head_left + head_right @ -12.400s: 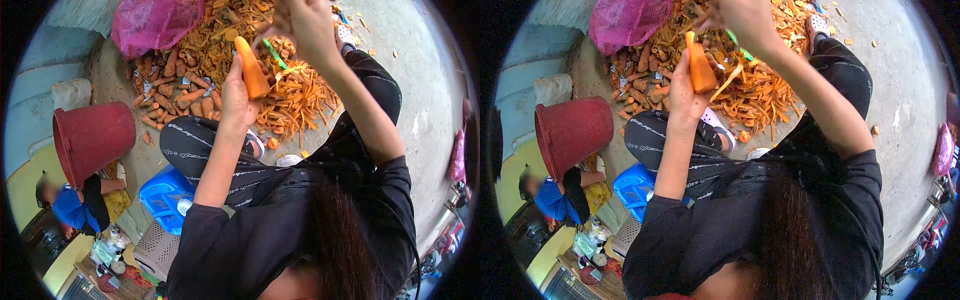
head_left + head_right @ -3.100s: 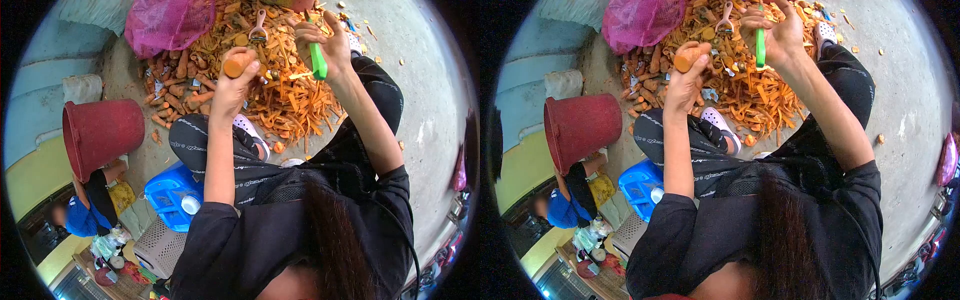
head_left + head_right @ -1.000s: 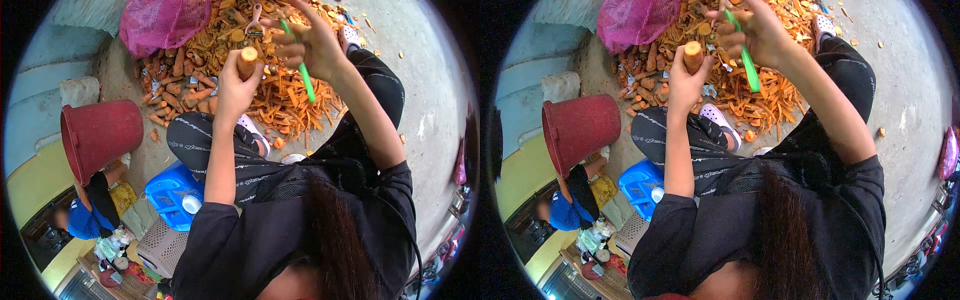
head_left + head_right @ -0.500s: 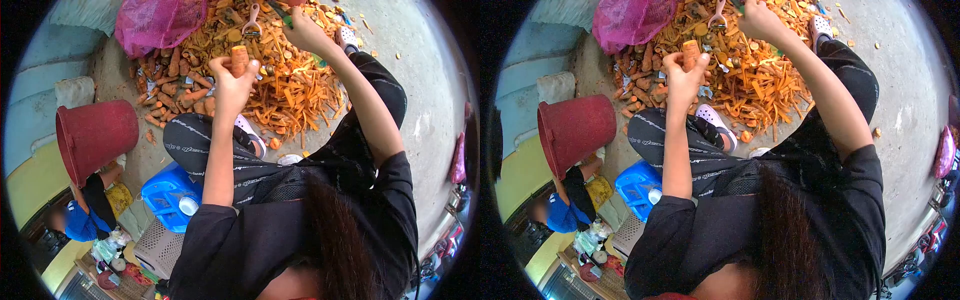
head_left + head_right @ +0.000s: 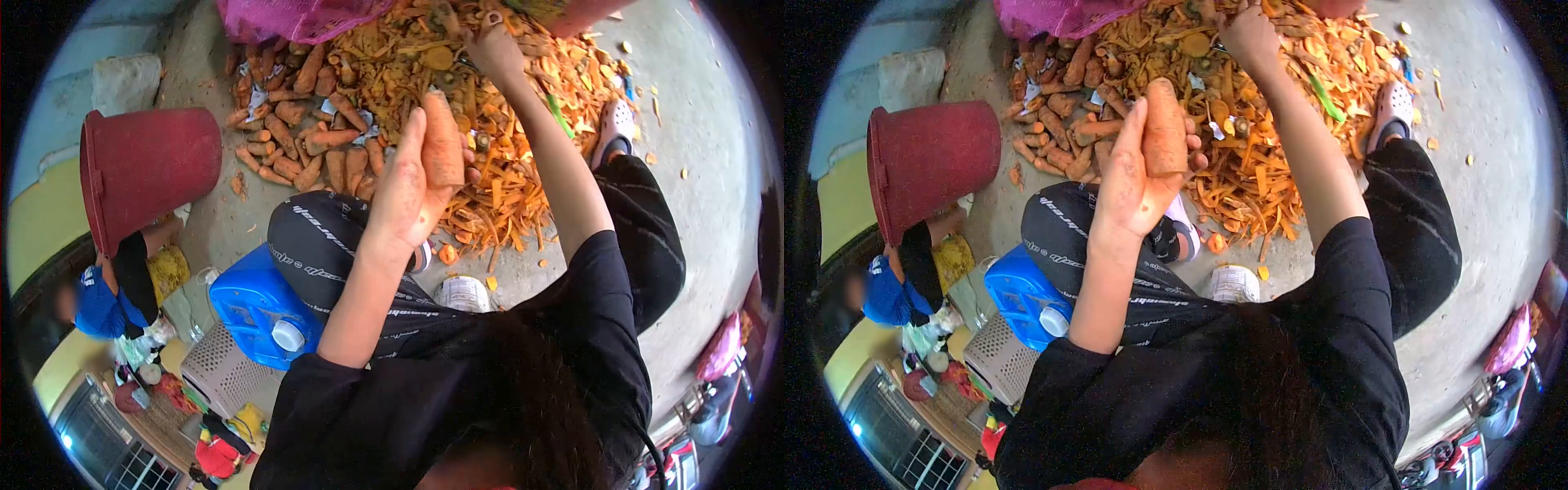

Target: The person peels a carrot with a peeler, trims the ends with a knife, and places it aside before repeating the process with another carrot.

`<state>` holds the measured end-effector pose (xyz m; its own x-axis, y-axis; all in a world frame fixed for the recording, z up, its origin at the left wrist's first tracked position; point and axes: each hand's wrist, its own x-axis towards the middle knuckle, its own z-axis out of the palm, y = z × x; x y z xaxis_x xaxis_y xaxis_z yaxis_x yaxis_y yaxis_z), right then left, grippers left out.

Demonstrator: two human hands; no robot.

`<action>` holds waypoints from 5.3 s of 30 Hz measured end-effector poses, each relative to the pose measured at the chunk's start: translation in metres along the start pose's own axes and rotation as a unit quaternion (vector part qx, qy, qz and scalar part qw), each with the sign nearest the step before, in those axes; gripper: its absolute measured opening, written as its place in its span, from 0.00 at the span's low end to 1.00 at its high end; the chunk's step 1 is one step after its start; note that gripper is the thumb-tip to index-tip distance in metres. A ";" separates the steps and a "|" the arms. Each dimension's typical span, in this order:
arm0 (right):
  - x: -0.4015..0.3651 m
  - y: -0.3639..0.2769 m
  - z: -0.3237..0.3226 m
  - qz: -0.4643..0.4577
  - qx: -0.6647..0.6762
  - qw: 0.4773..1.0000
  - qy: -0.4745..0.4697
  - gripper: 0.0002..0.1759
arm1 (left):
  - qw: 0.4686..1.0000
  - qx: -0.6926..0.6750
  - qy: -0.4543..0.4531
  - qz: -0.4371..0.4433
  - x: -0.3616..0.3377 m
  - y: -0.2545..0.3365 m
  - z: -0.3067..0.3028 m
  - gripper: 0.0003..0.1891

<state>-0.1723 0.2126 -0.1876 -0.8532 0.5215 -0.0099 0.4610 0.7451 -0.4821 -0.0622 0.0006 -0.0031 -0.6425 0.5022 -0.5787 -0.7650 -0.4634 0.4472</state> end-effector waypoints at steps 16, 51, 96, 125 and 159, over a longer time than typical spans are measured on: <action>-0.017 0.030 -0.105 -0.326 -0.043 0.944 0.009 0.30 | 0.998 -0.044 -0.019 -0.042 0.002 -0.010 -0.003 0.16; -0.183 -0.099 -0.210 0.018 0.750 0.652 -0.108 0.15 | 0.986 -0.039 -0.159 0.012 -0.025 -0.048 0.008 0.12; -0.179 -0.095 -0.220 -0.007 0.681 0.730 -0.056 0.12 | 0.975 0.076 -0.195 0.071 -0.038 -0.048 0.014 0.21; -0.203 -0.106 -0.216 -0.060 0.709 0.702 -0.031 0.14 | 0.989 -0.038 -0.140 -0.032 -0.031 -0.032 0.006 0.20; -0.205 -0.104 -0.221 -0.043 0.724 0.687 -0.044 0.14 | 0.996 0.023 -0.087 0.015 -0.033 -0.033 0.012 0.22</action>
<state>0.0086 0.1205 0.0581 -0.9028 0.4270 0.0517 -0.2641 -0.4554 -0.8502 -0.0168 0.0085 0.0096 -0.6598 0.6096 -0.4395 -0.7441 -0.4484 0.4951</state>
